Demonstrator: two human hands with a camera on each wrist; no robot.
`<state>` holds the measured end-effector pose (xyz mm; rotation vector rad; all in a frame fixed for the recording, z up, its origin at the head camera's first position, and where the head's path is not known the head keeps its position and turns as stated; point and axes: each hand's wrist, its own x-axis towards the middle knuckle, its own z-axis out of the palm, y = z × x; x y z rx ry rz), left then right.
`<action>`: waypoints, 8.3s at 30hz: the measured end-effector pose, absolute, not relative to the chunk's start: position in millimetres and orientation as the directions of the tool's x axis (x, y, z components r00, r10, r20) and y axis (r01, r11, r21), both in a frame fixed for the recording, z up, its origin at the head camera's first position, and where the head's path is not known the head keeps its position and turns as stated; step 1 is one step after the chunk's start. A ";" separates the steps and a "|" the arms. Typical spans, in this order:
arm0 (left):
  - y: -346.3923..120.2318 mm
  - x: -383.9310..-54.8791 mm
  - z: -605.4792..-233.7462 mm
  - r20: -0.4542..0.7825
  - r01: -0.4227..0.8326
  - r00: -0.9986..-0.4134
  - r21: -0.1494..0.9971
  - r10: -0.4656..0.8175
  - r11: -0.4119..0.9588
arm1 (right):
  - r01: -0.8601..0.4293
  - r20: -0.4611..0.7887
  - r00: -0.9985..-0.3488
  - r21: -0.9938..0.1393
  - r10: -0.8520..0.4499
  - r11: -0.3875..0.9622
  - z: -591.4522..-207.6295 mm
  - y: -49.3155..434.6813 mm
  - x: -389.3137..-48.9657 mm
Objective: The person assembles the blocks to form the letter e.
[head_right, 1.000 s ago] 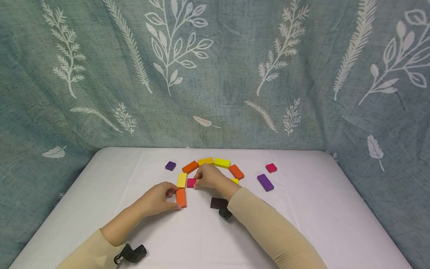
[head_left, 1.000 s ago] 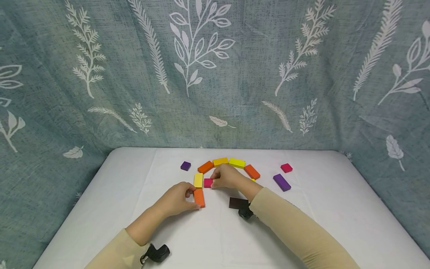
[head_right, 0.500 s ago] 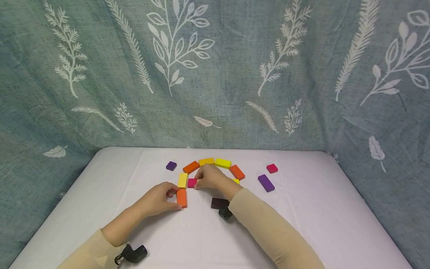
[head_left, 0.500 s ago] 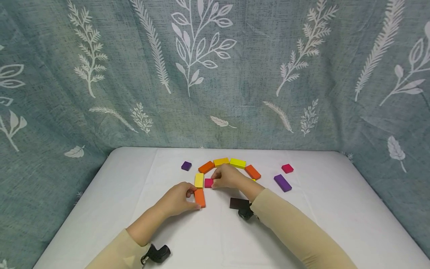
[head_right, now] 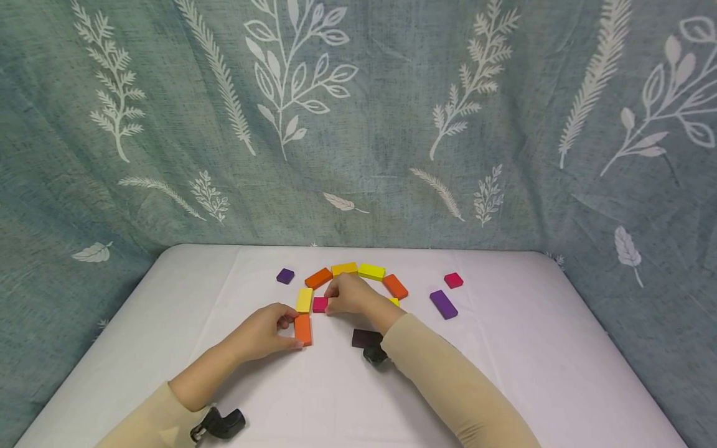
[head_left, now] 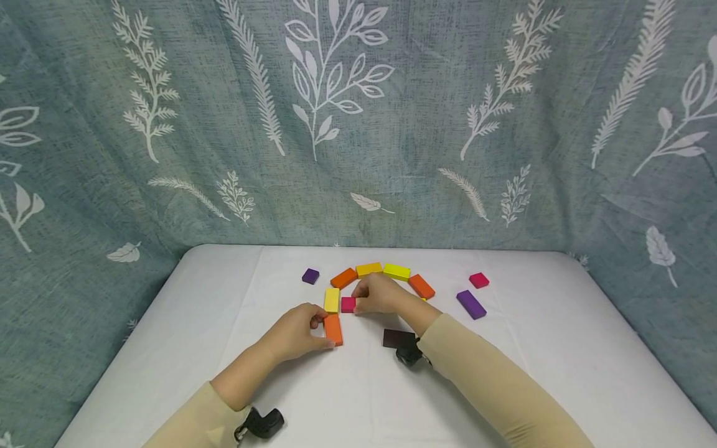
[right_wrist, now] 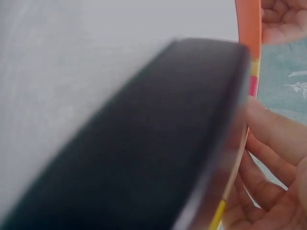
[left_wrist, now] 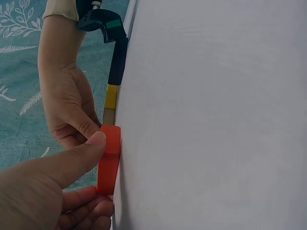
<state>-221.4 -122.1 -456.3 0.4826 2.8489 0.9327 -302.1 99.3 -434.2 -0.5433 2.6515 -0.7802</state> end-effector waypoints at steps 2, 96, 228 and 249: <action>-122.5 -221.3 -456.6 -0.002 0.268 -0.943 0.593 0.334 0.759 | -0.266 -0.198 -0.873 -0.573 -0.446 0.775 -433.5 99.7 -301.6; -124.4 -225.8 -456.7 -0.016 0.241 -0.947 0.619 0.319 0.747 | -0.363 -0.195 -0.806 -0.584 -0.559 0.726 -434.4 100.1 -188.4; -110.8 -197.4 -457.0 0.053 0.359 -0.928 0.404 0.370 0.842 | 0.000 -0.215 -0.968 -0.520 -0.131 0.854 -427.3 284.3 -247.8; -110.1 -196.4 -454.1 0.035 0.350 -0.929 0.408 0.369 0.843 | -0.163 -0.191 -0.927 -0.568 -0.323 0.807 -426.6 229.6 -212.5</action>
